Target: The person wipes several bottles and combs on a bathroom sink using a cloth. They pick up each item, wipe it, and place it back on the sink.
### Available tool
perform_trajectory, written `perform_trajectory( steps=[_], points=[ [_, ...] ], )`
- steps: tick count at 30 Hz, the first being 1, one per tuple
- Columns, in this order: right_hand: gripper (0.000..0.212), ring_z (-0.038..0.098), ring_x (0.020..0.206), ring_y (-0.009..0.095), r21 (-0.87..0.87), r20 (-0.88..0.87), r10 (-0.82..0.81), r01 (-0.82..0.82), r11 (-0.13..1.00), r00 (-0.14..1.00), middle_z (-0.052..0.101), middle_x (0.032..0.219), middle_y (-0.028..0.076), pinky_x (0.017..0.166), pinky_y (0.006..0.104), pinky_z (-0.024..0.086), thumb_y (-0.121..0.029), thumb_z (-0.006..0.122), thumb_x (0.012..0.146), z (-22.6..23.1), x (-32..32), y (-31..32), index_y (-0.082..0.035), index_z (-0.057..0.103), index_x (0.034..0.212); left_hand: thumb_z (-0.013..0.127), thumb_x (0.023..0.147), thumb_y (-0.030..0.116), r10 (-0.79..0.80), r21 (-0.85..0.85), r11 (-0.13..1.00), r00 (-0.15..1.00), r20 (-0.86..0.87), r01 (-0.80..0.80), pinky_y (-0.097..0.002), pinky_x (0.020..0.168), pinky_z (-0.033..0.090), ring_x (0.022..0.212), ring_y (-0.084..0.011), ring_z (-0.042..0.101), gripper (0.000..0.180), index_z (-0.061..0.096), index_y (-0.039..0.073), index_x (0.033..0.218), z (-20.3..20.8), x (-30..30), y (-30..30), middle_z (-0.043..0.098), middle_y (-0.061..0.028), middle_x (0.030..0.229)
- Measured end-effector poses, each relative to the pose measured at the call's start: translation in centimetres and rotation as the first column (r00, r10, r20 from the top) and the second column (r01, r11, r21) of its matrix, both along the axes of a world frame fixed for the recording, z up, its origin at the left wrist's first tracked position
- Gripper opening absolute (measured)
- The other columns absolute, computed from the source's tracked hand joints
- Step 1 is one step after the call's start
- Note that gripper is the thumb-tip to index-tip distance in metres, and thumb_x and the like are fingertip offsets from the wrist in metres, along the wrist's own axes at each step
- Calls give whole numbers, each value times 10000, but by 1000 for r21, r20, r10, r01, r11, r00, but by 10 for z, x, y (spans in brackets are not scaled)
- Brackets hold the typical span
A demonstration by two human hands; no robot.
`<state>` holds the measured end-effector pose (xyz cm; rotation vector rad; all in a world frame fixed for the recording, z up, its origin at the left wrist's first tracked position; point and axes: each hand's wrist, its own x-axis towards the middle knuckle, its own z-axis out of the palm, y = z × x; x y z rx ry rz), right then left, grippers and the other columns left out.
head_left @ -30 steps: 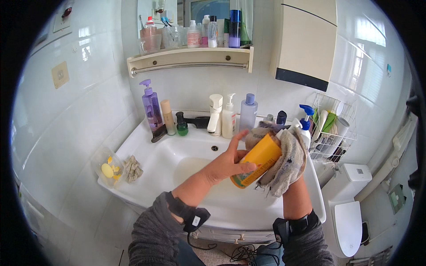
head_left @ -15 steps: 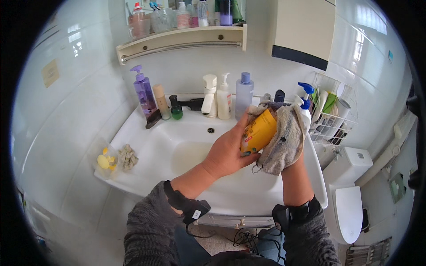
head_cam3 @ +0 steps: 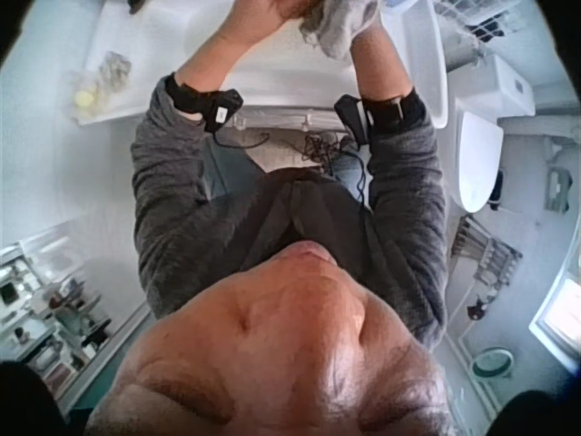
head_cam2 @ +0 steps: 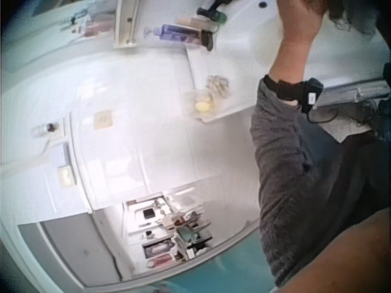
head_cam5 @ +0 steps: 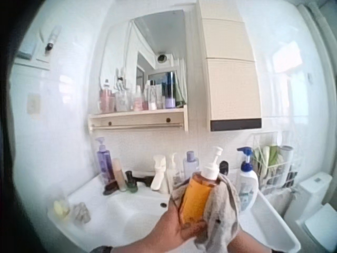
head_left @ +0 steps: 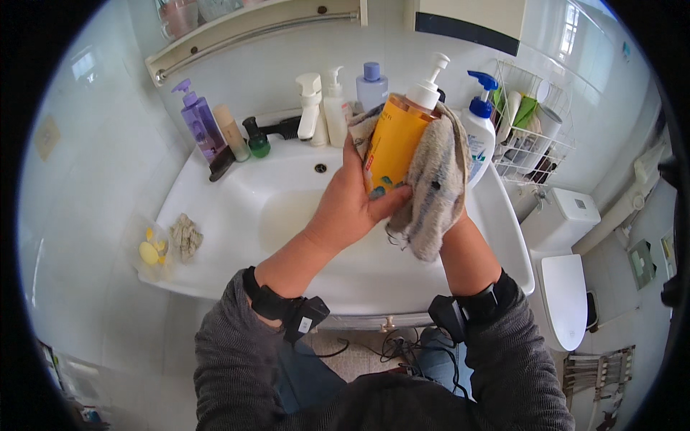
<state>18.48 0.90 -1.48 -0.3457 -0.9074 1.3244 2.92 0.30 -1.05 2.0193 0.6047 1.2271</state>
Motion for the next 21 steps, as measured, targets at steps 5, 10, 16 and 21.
perform_trajectory(
  steps=[5, 10, 16, 21],
  points=[
    [463, 536, 1127, 217, 111, -58, 43, -37, 993, 997, 518, 1277, 103, 980, 336, 467, -222, 576, 946, -1, 9, 5, -93, 413, 1360, 712, 851, 387, -22, 149, 989, 998, 53, 14, -366, 943, 490, 1200, -295, 532, 969, 77, -14, 1463, 0, 3, 5, 432, -153, 1387],
    [460, 554, 1132, 263, 172, 64, -119, 107, 979, 991, 550, 1253, 121, 966, 390, 483, -301, 539, 958, 6, 23, 3, -88, 431, 1351, 736, 843, 320, -395, -562, 590, 815, 425, 579, -364, 976, 483, 1223, -222, 511, 919, 119, 110, 1492, 12, -12, 1, 408, -119, 1392],
    [435, 565, 1097, 243, 55, 21, -50, 48, 997, 999, 565, 1199, 122, 913, 364, 517, -288, 557, 950, -4, 11, 2, -79, 454, 1317, 738, 844, 261, -250, -203, 939, 957, 144, 276, -360, 1013, 437, 1248, -263, 485, 949, 85, 26, 1490, -2, -6, 7, 415, -124, 1392],
    [462, 582, 1064, 255, -155, -235, 56, -95, 983, 970, 576, 1175, 124, 882, 376, 536, -289, 605, 918, -6, 6, 2, -76, 467, 1303, 734, 844, 182, 128, 142, 983, 990, -58, -119, -371, 1052, 398, 1263, -263, 457, 923, 80, 15, 1473, -11, 0, 6, 423, -140, 1381]
  ],
)
